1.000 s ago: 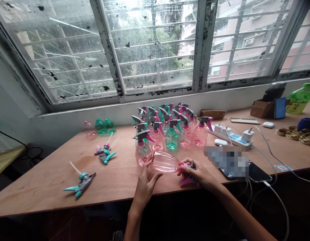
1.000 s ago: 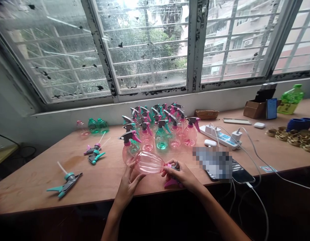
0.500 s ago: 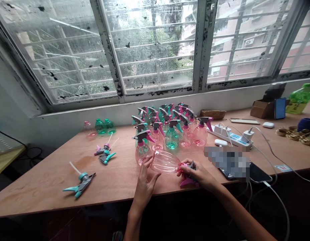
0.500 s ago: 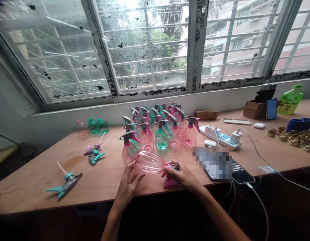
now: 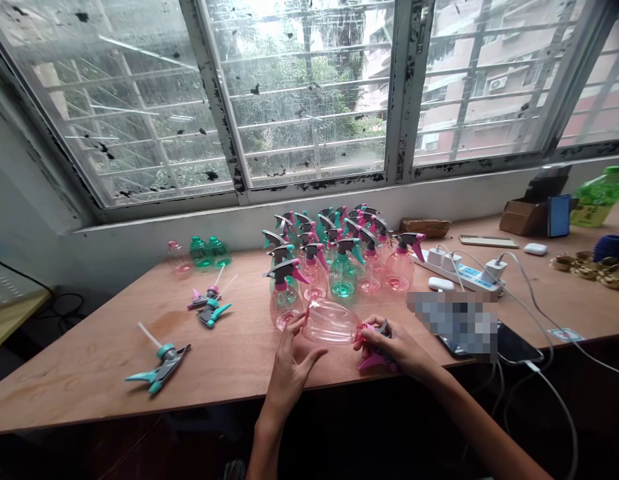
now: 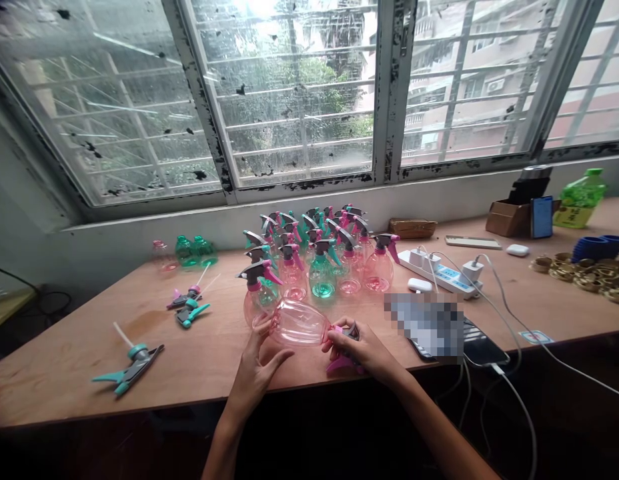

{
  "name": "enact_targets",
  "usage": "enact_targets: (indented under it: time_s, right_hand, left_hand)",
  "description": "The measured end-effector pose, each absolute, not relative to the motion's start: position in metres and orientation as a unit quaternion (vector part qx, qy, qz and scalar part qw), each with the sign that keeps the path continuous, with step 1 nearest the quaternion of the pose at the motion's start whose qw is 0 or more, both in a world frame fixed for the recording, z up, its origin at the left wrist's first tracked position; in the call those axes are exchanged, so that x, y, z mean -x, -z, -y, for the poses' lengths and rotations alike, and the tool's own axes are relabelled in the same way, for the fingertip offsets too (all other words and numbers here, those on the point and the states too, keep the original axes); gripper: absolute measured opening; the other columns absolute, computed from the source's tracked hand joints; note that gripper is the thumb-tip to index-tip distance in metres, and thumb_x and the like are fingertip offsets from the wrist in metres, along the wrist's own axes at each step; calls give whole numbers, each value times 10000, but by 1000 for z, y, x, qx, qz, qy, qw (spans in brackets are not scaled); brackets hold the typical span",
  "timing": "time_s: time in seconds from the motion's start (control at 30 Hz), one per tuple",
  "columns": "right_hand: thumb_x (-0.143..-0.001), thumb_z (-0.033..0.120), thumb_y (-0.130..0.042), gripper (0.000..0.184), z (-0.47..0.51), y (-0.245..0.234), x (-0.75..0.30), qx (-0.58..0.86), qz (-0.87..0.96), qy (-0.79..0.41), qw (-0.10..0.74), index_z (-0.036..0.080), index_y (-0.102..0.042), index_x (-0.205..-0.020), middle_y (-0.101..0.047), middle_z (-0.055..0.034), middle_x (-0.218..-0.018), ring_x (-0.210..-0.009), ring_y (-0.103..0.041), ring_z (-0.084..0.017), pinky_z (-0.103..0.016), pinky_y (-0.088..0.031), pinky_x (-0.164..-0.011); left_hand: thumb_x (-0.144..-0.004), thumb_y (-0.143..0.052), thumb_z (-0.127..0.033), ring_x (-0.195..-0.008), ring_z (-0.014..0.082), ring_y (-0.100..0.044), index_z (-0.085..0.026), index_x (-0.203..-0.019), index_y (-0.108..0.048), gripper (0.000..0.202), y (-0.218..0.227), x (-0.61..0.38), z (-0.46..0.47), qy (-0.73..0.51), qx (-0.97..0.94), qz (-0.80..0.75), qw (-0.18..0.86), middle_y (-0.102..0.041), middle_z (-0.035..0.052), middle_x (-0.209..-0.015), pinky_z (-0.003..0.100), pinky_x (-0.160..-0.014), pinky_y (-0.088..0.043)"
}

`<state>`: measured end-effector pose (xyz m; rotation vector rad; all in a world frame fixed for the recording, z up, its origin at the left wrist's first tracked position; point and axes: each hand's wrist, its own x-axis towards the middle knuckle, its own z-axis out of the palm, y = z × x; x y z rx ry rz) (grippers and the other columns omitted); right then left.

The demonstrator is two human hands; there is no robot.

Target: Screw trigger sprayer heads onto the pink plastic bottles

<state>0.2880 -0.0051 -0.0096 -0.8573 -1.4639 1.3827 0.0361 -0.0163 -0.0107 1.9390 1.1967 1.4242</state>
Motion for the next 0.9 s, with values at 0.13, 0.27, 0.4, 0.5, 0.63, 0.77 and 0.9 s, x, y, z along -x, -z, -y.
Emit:
enact_targets:
  time_s: [0.13,0.27,0.4,0.5,0.63,0.77,0.9]
  right_hand:
    - [-802,559,-763,424,7,7,-288,353,605,-556,448,178,-633,-934,-739,-27,-770,-696,-677,-197,-295,-507,-669]
    - [-816,582,-736,431,7,6,-288,357,599,-558,450,175,-644,-926,-753,-48,-815,-717,-688,-208,-301,-509,-677]
    - [-810,587,-739,437,7,7,-288,358,599,-559,449,178,-647,-931,-759,-53,-827,-719,-689,-211,-298,-504,-665]
    - [-798,565,-762,425,8,8,-288,370,602,-554,441,182,-645,-938,-744,-31,-762,-667,-669,-197,-279,-481,-609]
    - [-819,564,-740,405,6,9,-288,361,602,-557,444,183,-641,-914,-753,-45,-809,-686,-674,-200,-277,-476,-599]
    - [-844,564,-717,400,5,11,-288,326,585,-586,456,177,-629,-895,-770,-74,-863,-713,-683,-199,-301,-509,-672]
    - [-836,595,-711,431,5,11,-287,328,589,-587,448,169,-655,-864,-777,-83,-845,-712,-690,-203,-297,-512,-671]
  left_hand:
    - [-855,-744,-364,-1430,316,-424,-245,-1186,-542,406,9,-38,18,-513,-695,-426,269,-510,134,-1483,528,-1190,-315]
    - [-890,-704,-330,-1463,296,-371,-280,-1305,-514,459,8,-39,17,-514,-712,-422,225,-487,103,-1503,517,-1210,-283]
    - [-860,-735,-354,-1412,303,-445,-275,-1329,-519,523,7,-39,17,-507,-712,-436,215,-559,93,-1422,502,-1188,-324]
    - [-832,-759,-396,-1395,320,-470,-249,-1294,-534,535,6,-38,19,-503,-698,-447,246,-582,109,-1403,500,-1172,-350]
    - [-887,-703,-360,-1455,300,-389,-288,-1359,-509,515,7,-38,18,-508,-712,-432,219,-525,89,-1481,493,-1201,-309]
    - [-854,-745,-349,-1432,300,-421,-293,-1362,-519,559,8,-37,17,-513,-719,-430,186,-539,85,-1464,501,-1194,-322]
    - [-841,-754,-397,-1406,325,-456,-257,-1309,-542,532,8,-37,19,-509,-701,-444,227,-586,108,-1409,520,-1174,-348]
